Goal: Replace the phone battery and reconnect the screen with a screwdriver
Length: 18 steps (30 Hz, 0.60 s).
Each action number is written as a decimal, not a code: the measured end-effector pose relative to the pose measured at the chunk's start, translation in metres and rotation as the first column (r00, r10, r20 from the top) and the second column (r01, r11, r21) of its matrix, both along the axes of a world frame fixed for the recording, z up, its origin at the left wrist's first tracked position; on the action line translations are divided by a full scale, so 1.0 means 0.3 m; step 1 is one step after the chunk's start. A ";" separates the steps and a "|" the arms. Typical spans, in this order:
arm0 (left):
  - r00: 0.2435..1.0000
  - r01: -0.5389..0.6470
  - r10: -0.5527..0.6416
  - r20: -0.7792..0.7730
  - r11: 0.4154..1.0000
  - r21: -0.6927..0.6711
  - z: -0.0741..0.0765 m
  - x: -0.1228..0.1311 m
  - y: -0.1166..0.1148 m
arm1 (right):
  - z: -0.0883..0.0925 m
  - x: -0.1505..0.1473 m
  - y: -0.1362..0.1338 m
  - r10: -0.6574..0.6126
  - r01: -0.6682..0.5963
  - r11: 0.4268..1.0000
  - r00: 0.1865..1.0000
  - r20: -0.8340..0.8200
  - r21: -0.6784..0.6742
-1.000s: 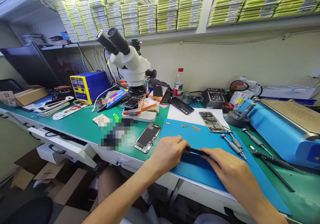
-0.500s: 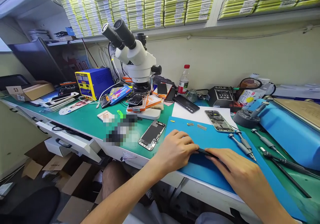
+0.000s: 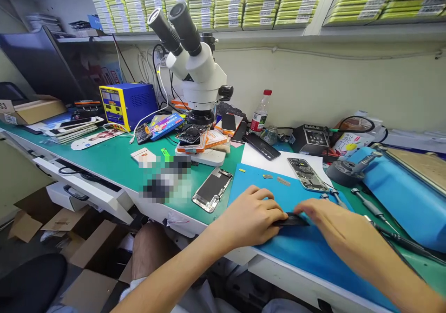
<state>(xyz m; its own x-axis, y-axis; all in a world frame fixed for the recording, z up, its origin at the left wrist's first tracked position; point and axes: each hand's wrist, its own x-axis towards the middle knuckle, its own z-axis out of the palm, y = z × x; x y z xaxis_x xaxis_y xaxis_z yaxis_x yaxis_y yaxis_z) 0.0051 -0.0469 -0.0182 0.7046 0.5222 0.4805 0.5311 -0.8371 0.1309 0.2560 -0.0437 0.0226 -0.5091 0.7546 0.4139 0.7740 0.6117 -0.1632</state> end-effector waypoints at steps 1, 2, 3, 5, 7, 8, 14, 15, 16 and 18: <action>1.000 0.002 -0.002 0.011 1.000 -0.007 0.001 -0.001 -0.002 | 0.034 -0.008 0.042 -0.026 0.028 0.998 0.999 0.030 -0.061; 1.000 -0.001 0.001 0.026 1.000 -0.010 0.002 -0.002 -0.004 | 0.066 -0.022 0.094 -0.067 0.072 0.989 0.997 0.044 -0.126; 0.999 -0.008 0.009 0.041 1.000 -0.006 0.002 -0.003 -0.007 | 0.096 -0.045 0.155 -0.118 0.117 0.977 0.993 0.006 -0.177; 0.998 -0.031 0.030 0.058 0.999 0.016 0.003 -0.004 -0.010 | 0.143 -0.106 0.298 -0.221 0.193 0.955 0.969 -0.109 -0.223; 0.998 -0.028 0.027 0.049 0.999 0.017 0.002 0.000 -0.010 | 0.179 -0.179 0.460 -0.278 0.244 0.953 0.941 -0.193 -0.179; 0.999 -0.016 0.016 0.040 1.000 0.001 -0.001 0.003 -0.009 | 0.195 -0.217 0.541 -0.305 0.274 0.949 0.922 -0.237 -0.156; 0.997 0.016 -0.009 0.078 0.995 -0.101 -0.028 0.022 0.016 | 0.277 -0.406 0.921 -0.472 0.453 0.879 0.789 -0.394 -0.145; 0.997 0.006 0.001 0.079 0.995 -0.097 -0.031 0.023 0.021 | 0.283 -0.430 0.957 -0.495 0.473 0.866 0.771 -0.401 -0.161; 0.997 -0.012 0.019 0.077 0.995 -0.097 -0.034 0.025 0.025 | 0.285 -0.450 0.986 -0.518 0.493 0.853 0.751 -0.409 -0.174; 0.996 -0.053 0.061 0.067 0.992 -0.114 -0.036 0.027 0.031 | 0.283 -0.480 1.024 -0.556 0.531 0.826 0.709 -0.433 -0.190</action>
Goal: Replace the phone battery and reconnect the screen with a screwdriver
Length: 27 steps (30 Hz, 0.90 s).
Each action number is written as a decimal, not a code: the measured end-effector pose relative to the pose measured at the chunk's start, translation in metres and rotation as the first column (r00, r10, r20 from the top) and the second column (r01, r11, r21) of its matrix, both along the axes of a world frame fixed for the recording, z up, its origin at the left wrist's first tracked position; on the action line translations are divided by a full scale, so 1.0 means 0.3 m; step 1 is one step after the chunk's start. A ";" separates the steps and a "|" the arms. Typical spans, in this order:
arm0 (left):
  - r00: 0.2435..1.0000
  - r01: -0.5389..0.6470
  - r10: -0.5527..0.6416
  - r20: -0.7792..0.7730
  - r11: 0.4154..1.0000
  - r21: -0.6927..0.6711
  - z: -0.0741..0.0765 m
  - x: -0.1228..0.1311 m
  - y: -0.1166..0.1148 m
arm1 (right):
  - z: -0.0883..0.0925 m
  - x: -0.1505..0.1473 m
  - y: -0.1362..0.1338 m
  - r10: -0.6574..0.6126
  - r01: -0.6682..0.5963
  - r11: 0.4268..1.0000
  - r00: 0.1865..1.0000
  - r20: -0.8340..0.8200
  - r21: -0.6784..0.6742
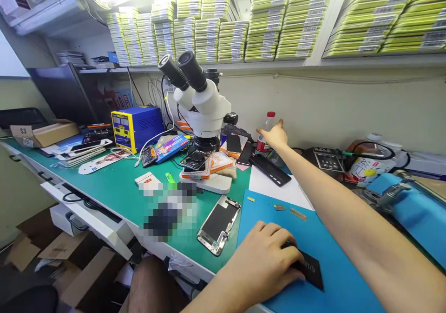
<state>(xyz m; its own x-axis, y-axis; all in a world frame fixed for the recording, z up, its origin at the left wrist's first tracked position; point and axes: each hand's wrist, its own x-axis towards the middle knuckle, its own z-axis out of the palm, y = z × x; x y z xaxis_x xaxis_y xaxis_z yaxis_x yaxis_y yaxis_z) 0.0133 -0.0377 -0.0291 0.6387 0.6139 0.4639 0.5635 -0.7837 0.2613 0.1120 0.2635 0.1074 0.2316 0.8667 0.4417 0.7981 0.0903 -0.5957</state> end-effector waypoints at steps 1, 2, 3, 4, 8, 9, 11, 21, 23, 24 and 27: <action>1.000 -0.014 0.014 -0.006 1.000 -0.014 0.000 0.001 0.001 | -0.002 -0.009 0.012 -0.023 0.023 1.000 1.000 -0.017 0.005; 1.000 -0.021 0.021 -0.012 0.999 -0.026 0.000 0.002 0.002 | -0.004 -0.013 0.019 -0.039 0.039 0.999 0.999 -0.034 0.011; 1.000 -0.024 0.024 -0.013 0.999 -0.034 0.000 0.002 0.002 | -0.004 -0.014 0.024 -0.046 0.047 0.999 0.998 -0.050 0.019; 1.000 -0.023 0.023 -0.011 0.999 -0.035 0.000 0.003 0.002 | -0.001 -0.013 0.024 -0.042 0.044 0.999 0.997 -0.065 0.029; 0.999 -0.029 0.029 0.032 0.999 -0.013 -0.001 0.000 0.002 | 0.042 0.013 -0.015 0.052 -0.038 0.987 0.995 -0.088 0.158; 0.999 -0.024 0.025 0.039 1.000 -0.011 -0.002 -0.001 0.003 | 0.059 0.023 -0.038 0.085 -0.067 0.976 0.993 -0.081 0.208; 0.999 -0.007 0.007 0.046 1.000 -0.009 -0.002 -0.001 0.004 | 0.097 0.050 -0.109 0.146 -0.121 0.946 0.988 -0.060 0.300; 0.694 -0.518 0.318 0.646 0.844 0.141 0.120 -0.103 -0.094 | 0.004 0.329 -0.809 0.545 -0.480 0.837 0.692 -0.473 0.263; 0.837 -0.407 0.315 0.447 0.905 0.125 0.145 -0.131 -0.086 | -0.086 0.359 -0.931 0.465 -0.512 0.846 0.570 -0.678 0.150; 0.898 -0.341 0.288 0.332 0.933 0.112 0.149 -0.138 -0.077 | -0.130 0.370 -0.979 0.426 -0.521 0.846 0.536 -0.729 0.111; 0.973 -0.192 0.194 0.122 0.981 -0.026 0.140 -0.137 -0.061 | -0.231 0.407 -1.078 0.324 -0.531 0.847 0.515 -0.794 0.002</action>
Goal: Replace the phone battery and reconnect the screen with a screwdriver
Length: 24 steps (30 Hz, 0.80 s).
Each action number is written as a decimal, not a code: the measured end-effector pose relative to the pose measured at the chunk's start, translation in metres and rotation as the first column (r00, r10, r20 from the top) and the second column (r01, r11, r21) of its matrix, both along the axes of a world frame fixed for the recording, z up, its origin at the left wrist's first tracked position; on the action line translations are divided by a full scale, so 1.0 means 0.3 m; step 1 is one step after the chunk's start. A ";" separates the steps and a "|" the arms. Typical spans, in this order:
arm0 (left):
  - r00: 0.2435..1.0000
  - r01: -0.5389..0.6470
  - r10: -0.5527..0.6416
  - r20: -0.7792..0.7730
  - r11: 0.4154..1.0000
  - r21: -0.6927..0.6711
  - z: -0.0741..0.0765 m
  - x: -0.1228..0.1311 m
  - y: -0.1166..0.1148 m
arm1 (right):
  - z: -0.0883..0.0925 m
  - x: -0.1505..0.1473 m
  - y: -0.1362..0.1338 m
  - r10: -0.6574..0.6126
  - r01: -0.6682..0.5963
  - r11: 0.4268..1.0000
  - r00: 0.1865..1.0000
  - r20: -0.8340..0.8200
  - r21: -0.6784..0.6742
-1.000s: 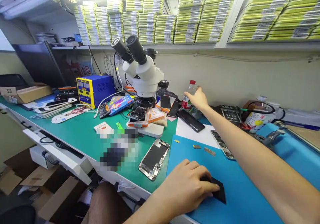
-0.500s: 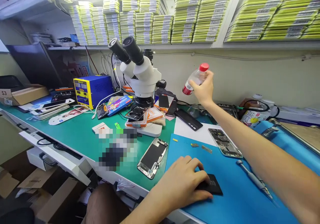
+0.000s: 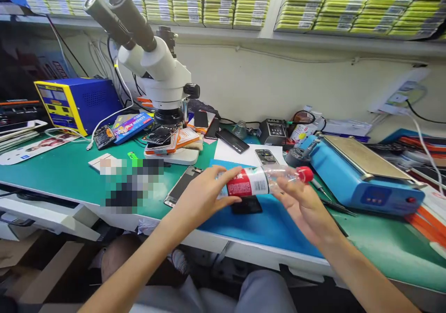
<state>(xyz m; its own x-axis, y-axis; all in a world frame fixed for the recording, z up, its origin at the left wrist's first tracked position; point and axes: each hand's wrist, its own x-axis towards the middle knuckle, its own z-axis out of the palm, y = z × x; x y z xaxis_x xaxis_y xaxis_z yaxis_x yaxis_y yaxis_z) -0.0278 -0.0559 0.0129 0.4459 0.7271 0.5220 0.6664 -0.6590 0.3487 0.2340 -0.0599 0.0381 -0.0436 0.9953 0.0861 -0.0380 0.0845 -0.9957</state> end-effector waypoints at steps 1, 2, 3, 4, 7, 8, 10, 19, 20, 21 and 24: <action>0.999 0.019 -0.021 -0.029 0.999 -0.051 -0.005 0.004 -0.002 | -0.021 0.018 -0.019 -0.042 0.042 0.999 0.999 0.003 -0.026; 0.998 0.027 -0.031 -0.053 0.996 -0.082 -0.009 0.007 -0.008 | -0.035 0.038 -0.034 -0.137 0.137 0.990 0.991 0.001 -0.018; 0.997 0.027 -0.034 -0.074 0.995 -0.093 -0.011 0.009 -0.017 | -0.045 0.060 -0.044 -0.249 0.249 0.968 0.969 0.002 0.013; 0.995 0.026 -0.035 -0.098 0.996 -0.091 -0.012 0.011 -0.028 | -0.050 0.081 -0.051 -0.350 0.347 0.934 0.936 0.029 0.082; 0.983 0.028 -0.045 -0.176 0.995 -0.101 -0.010 0.012 -0.057 | -0.060 0.125 -0.061 -0.471 0.338 0.862 0.809 0.351 0.378; 0.980 0.020 -0.042 -0.195 0.993 -0.116 -0.009 0.013 -0.063 | -0.066 0.128 -0.063 -0.432 0.223 0.876 0.757 0.490 0.428; 0.974 -0.012 -0.021 -0.224 0.989 -0.146 -0.009 0.014 -0.066 | -0.082 0.115 -0.059 -0.308 -0.033 0.902 0.650 0.695 0.431; 0.897 0.001 -0.032 -0.442 0.998 -0.070 0.013 -0.001 0.076 | -0.059 0.003 0.098 -0.124 -0.190 0.952 0.476 0.871 0.239; 0.890 0.002 -0.035 -0.455 0.997 -0.073 0.014 0.001 0.076 | -0.057 0.003 0.100 -0.115 -0.190 0.955 0.473 0.874 0.229; 0.887 0.013 -0.043 -0.459 0.998 -0.069 0.012 0.005 0.065 | -0.061 0.008 0.091 -0.116 -0.195 0.953 0.472 0.874 0.232; 0.925 0.008 -0.017 -0.378 1.000 -0.026 -0.005 0.028 -0.027 | -0.102 0.055 0.006 -0.190 -0.250 0.910 0.459 0.868 0.331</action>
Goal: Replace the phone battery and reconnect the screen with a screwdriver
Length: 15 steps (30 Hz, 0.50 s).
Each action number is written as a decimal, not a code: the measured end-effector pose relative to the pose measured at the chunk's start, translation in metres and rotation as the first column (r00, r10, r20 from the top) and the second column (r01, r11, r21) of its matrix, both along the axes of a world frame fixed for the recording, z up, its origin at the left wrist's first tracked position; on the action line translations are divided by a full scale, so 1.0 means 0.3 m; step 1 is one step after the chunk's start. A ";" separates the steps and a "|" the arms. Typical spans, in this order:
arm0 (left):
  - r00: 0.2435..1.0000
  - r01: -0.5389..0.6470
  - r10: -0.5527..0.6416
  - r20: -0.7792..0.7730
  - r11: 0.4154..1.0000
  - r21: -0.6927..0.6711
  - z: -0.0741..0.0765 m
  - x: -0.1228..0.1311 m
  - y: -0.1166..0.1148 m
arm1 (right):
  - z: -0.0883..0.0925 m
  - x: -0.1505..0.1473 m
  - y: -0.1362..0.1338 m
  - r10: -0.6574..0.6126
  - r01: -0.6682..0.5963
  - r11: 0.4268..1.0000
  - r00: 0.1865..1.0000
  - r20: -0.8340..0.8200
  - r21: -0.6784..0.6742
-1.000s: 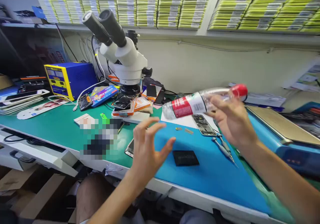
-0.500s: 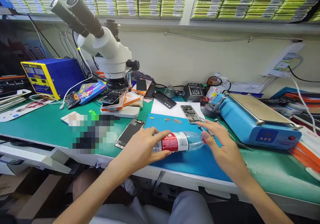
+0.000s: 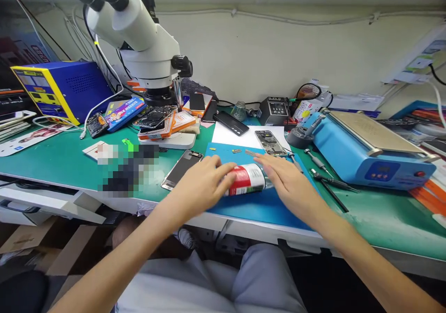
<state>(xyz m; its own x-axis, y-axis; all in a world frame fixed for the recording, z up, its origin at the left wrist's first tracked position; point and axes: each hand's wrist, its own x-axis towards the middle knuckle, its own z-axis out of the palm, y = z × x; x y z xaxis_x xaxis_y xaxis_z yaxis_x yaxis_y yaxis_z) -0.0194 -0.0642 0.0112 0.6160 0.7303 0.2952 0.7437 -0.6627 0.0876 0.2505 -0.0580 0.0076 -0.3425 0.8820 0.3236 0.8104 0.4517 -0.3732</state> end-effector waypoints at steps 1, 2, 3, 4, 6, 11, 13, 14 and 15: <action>0.998 -0.048 0.047 0.048 0.999 0.015 -0.008 0.010 -0.039 | -0.018 0.022 -0.037 0.029 -0.031 0.997 0.999 0.027 0.073; 0.995 -0.074 0.070 0.069 0.996 0.050 -0.016 0.019 -0.075 | -0.035 0.044 -0.071 0.052 -0.059 0.991 0.997 0.065 0.121; 0.994 -0.082 0.075 0.079 0.993 0.081 -0.022 0.026 -0.103 | -0.046 0.063 -0.097 0.058 -0.072 0.985 0.994 0.090 0.158; 0.993 -0.088 0.079 0.089 0.991 0.105 -0.026 0.030 -0.118 | -0.051 0.075 -0.113 0.068 -0.086 0.982 0.992 0.106 0.170; 0.993 -0.091 0.082 0.086 0.990 0.106 -0.023 0.029 -0.109 | -0.039 0.075 -0.107 0.074 -0.090 0.986 0.991 0.114 0.142; 0.992 -0.122 0.124 0.024 0.990 -0.078 0.026 0.012 0.005 | 0.048 -0.015 0.022 0.027 -0.028 1.000 0.998 0.053 0.007; 0.992 -0.120 0.122 0.018 0.990 -0.067 0.034 0.022 -0.004 | 0.055 -0.033 0.039 0.022 -0.024 0.999 0.998 0.053 0.045; 0.994 -0.106 0.106 0.007 0.994 -0.020 0.031 0.031 -0.026 | 0.048 -0.030 0.031 0.023 -0.027 0.997 0.998 0.058 0.071; 0.994 -0.113 0.113 0.014 0.993 0.030 0.025 0.041 -0.054 | 0.035 -0.020 0.013 0.026 -0.033 0.994 0.997 0.066 0.103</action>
<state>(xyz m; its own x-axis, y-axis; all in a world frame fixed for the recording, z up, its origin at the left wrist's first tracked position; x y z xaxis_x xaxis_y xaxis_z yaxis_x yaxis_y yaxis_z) -0.0071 -0.0803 0.0186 0.5262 0.7855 0.3257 0.8129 -0.5771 0.0786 0.2445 -0.0540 0.0181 -0.3910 0.8339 0.3896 0.8169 0.5094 -0.2704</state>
